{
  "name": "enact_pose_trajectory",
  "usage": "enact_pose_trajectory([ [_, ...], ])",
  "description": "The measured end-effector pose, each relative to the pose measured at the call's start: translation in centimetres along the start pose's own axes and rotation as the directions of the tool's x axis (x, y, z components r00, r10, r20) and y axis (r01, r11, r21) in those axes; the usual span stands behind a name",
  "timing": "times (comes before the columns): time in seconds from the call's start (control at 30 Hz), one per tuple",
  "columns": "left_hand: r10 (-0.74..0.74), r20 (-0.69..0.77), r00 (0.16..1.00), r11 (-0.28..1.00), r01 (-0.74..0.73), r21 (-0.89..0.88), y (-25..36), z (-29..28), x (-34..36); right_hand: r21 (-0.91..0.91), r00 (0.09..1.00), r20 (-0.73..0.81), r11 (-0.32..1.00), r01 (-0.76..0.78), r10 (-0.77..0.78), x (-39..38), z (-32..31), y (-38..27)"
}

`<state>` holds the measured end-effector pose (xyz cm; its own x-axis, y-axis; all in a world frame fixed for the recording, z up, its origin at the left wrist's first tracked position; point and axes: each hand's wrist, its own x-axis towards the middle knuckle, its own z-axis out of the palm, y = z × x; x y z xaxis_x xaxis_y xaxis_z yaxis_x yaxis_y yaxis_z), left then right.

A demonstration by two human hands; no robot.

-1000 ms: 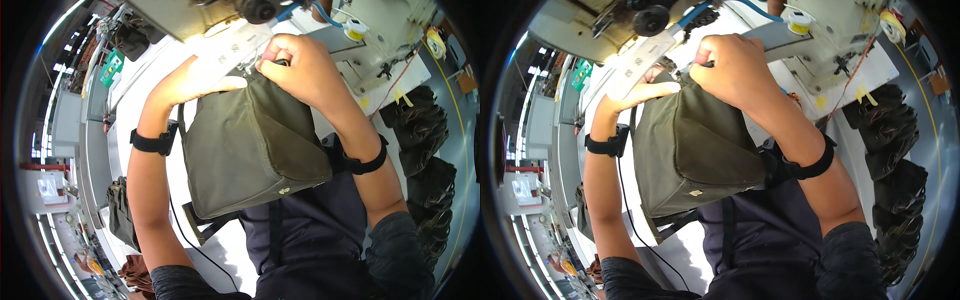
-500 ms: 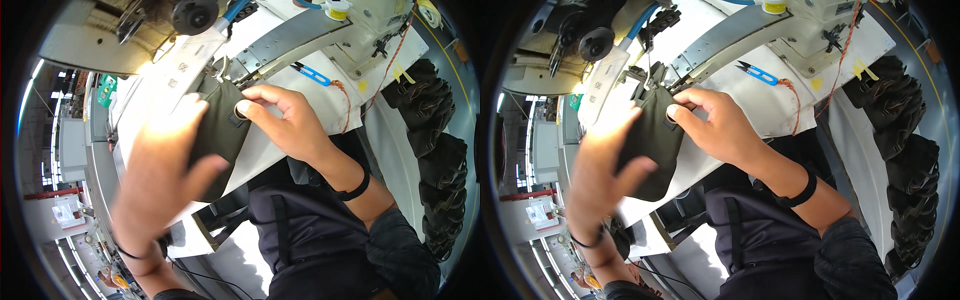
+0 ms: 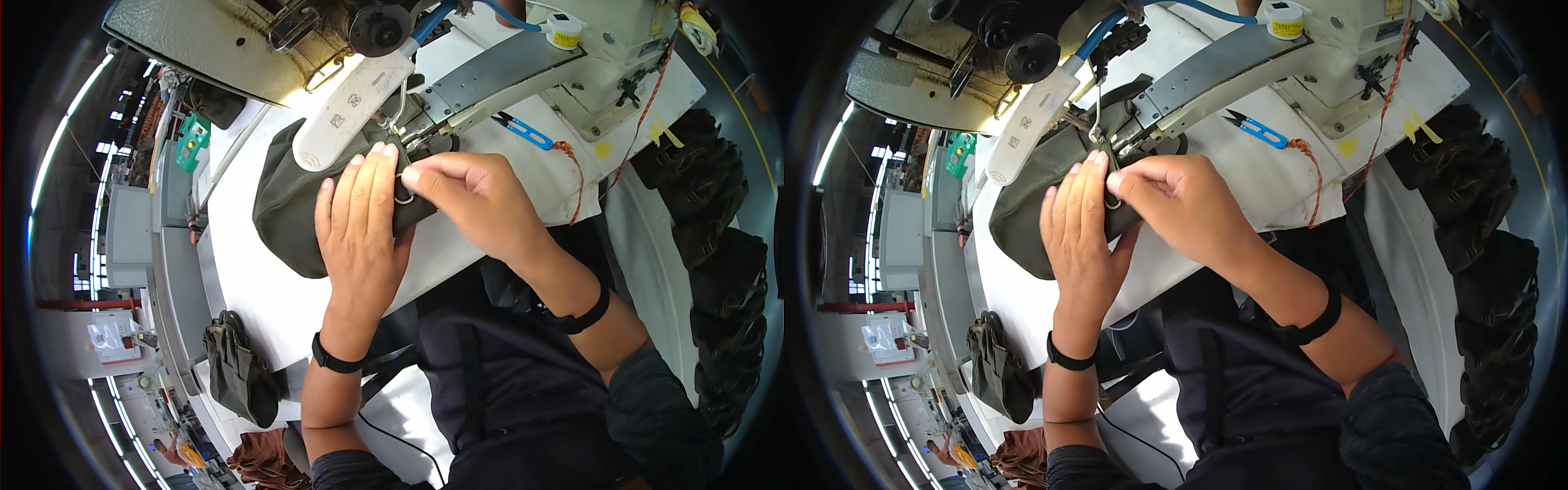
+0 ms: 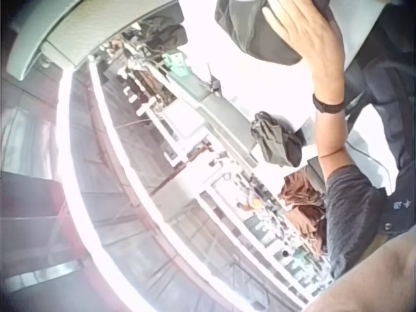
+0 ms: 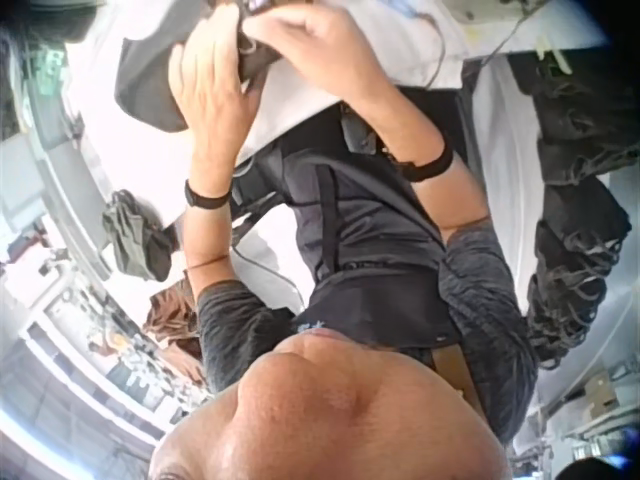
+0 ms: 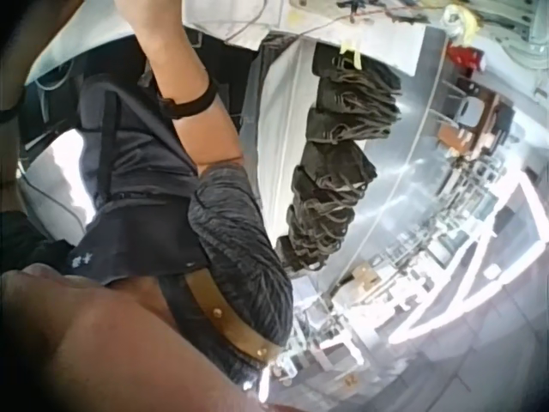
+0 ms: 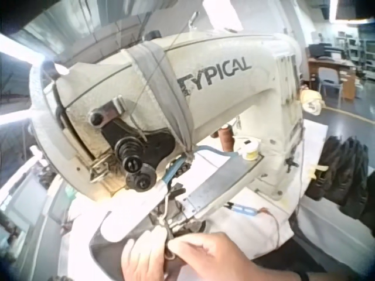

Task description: The person operates an industrial sewing machine to stitch a zipper onto a green fabric bag. They guide the bag under the needle, align the zipper tape, and sew along the edge. The person periodically stops to adjust the fabric and inspect the stitching before continuing.

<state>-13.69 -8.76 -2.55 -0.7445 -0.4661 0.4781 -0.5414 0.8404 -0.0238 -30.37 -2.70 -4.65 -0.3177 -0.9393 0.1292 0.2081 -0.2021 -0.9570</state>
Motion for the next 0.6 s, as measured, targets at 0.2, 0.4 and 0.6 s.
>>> enact_pose_trajectory([
  [0.2,-0.053,-0.079,0.995,0.989,0.041,-0.143,0.3,0.7,0.4,-0.011,1.0,-0.014,1.0,-0.017,0.017,1.7,-0.2,-1.2],
  [0.4,-0.042,-0.075,0.996,0.999,0.043,0.006,0.9,0.1,0.8,0.013,0.997,-0.044,0.998,-0.056,0.057,2.0,0.3,-1.4],
  [0.6,-0.053,-0.106,0.993,0.998,0.056,0.027,1.2,0.8,0.9,-0.153,0.994,-0.081,0.987,0.057,-0.07,3.1,0.2,-1.5],
])
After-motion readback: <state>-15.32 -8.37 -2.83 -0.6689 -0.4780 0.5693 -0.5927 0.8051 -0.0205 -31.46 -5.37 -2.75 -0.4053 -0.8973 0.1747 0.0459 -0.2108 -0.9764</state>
